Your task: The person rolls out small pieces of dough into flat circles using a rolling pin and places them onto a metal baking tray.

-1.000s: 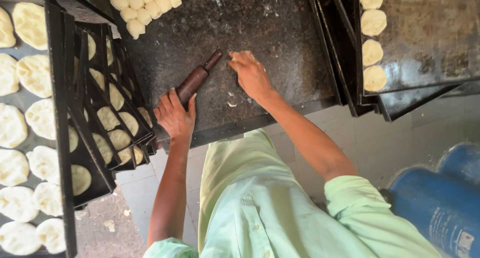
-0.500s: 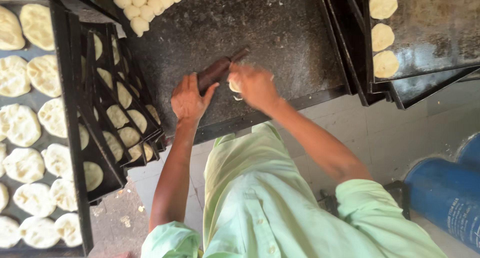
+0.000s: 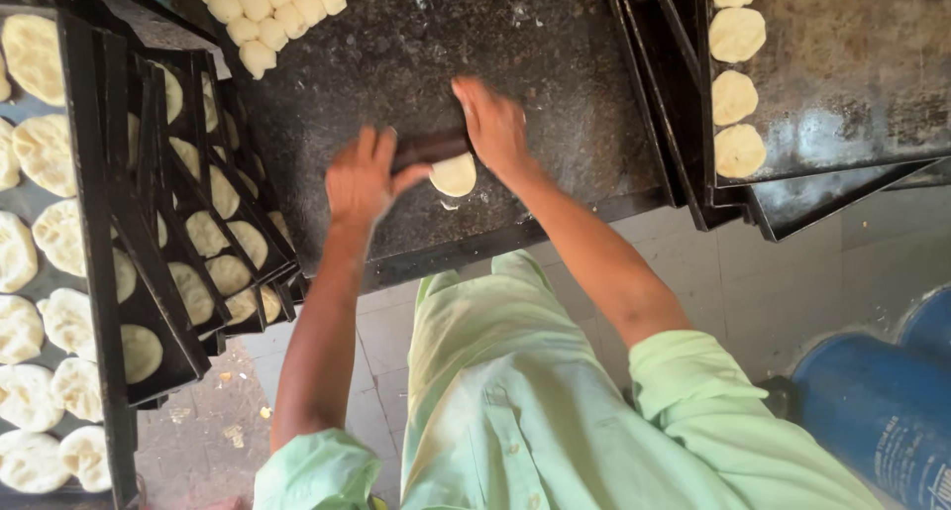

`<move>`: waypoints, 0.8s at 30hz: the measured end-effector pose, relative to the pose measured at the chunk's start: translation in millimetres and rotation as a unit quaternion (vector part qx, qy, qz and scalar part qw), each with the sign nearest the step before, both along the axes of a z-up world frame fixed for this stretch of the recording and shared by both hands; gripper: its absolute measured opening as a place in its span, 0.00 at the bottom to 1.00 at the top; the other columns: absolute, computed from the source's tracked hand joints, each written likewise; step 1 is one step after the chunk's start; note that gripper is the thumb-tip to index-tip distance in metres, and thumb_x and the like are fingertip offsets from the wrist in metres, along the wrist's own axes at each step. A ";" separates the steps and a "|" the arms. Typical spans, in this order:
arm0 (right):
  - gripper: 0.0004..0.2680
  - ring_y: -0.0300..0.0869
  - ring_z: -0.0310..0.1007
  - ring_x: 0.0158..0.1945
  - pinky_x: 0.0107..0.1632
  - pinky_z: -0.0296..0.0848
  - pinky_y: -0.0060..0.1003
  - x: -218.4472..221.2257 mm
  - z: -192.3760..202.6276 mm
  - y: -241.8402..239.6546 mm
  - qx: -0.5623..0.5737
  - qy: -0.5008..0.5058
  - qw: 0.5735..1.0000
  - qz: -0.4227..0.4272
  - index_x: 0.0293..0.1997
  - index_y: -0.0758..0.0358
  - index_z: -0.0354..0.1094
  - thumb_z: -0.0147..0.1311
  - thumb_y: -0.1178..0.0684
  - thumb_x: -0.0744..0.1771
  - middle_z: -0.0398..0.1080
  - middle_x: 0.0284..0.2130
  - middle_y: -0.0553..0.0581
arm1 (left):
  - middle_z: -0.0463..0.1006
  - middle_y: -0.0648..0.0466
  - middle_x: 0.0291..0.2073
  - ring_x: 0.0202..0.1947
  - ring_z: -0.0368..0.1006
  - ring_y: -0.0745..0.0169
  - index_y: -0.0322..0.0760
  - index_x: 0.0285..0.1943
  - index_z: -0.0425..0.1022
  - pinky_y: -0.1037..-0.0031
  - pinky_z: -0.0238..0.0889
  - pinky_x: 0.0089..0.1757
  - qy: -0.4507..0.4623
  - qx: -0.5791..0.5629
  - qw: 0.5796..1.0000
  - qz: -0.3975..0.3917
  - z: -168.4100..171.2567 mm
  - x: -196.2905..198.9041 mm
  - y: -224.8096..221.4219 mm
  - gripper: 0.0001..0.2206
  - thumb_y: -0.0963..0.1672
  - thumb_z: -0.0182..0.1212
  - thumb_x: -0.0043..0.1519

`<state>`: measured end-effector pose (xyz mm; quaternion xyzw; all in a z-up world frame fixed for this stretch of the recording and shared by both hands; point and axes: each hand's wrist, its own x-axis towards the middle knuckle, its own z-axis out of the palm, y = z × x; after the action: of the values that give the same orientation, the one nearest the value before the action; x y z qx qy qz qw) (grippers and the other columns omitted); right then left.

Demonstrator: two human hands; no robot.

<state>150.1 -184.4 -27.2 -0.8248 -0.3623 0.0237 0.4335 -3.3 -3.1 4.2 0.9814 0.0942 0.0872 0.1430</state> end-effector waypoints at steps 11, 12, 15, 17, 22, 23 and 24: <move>0.05 0.40 0.78 0.46 0.57 0.73 0.42 -32.7 -1.1 -8.8 -0.079 0.031 0.980 0.178 0.37 0.50 0.74 0.59 0.59 0.65 0.80 0.33 0.48 | 0.75 0.44 0.43 0.38 0.74 0.42 0.32 0.54 0.75 0.55 0.67 0.39 -0.083 0.066 0.967 0.232 -37.7 -54.2 -9.2 0.28 0.58 0.72 0.63; 0.04 0.40 0.79 0.45 0.54 0.74 0.41 -23.7 8.7 -9.2 -0.066 0.119 0.975 0.177 0.41 0.54 0.74 0.59 0.59 0.66 0.80 0.35 0.51 | 0.75 0.44 0.43 0.37 0.74 0.41 0.32 0.55 0.75 0.55 0.67 0.38 -0.077 0.094 0.960 0.252 -38.9 -53.8 -8.2 0.29 0.59 0.71 0.63; 0.10 0.38 0.78 0.43 0.46 0.76 0.36 16.7 58.6 -61.1 -0.031 0.353 0.926 0.129 0.55 0.58 0.71 0.58 0.57 0.67 0.79 0.39 0.54 | 0.75 0.44 0.44 0.38 0.74 0.41 0.34 0.54 0.75 0.55 0.67 0.39 -0.061 0.121 0.960 0.245 -39.1 -52.9 -15.9 0.29 0.61 0.70 0.64; 0.14 0.37 0.73 0.39 0.46 0.74 0.35 56.9 97.0 -126.9 -0.058 0.352 0.931 0.071 0.61 0.57 0.73 0.56 0.60 0.67 0.79 0.38 0.56 | 0.75 0.45 0.45 0.39 0.74 0.42 0.34 0.55 0.75 0.55 0.66 0.40 -0.081 0.131 0.960 0.235 -40.4 -53.7 -18.4 0.29 0.61 0.69 0.65; 0.10 0.34 0.74 0.46 0.54 0.77 0.33 220.1 111.3 -244.9 0.067 0.144 0.979 -0.127 0.52 0.64 0.77 0.51 0.65 0.69 0.78 0.44 0.51 | 0.73 0.46 0.44 0.38 0.73 0.45 0.32 0.51 0.73 0.58 0.64 0.38 -0.049 0.145 0.959 0.238 -52.4 -54.9 -14.7 0.31 0.63 0.63 0.70; 0.03 0.37 0.67 0.39 0.46 0.69 0.37 256.7 96.6 -252.4 0.013 0.035 0.983 -0.177 0.46 0.68 0.73 0.56 0.64 0.70 0.71 0.36 0.54 | 0.74 0.46 0.44 0.38 0.73 0.46 0.32 0.51 0.73 0.58 0.63 0.38 -0.054 0.153 0.958 0.237 -55.1 -53.4 -11.9 0.31 0.63 0.63 0.71; 0.04 0.40 0.60 0.32 0.39 0.61 0.40 287.7 79.7 -257.7 -0.041 -0.076 0.971 -0.224 0.40 0.71 0.69 0.60 0.63 0.71 0.65 0.28 0.58 | 0.73 0.46 0.44 0.38 0.73 0.46 0.32 0.51 0.73 0.58 0.63 0.39 -0.053 0.150 0.959 0.236 -57.2 -53.3 -10.5 0.30 0.63 0.62 0.70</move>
<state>437.8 -442.0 52.6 -0.9012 -0.1990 -0.1219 0.3652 -56.5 -13.6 -53.0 0.9354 0.3013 0.1834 -0.0254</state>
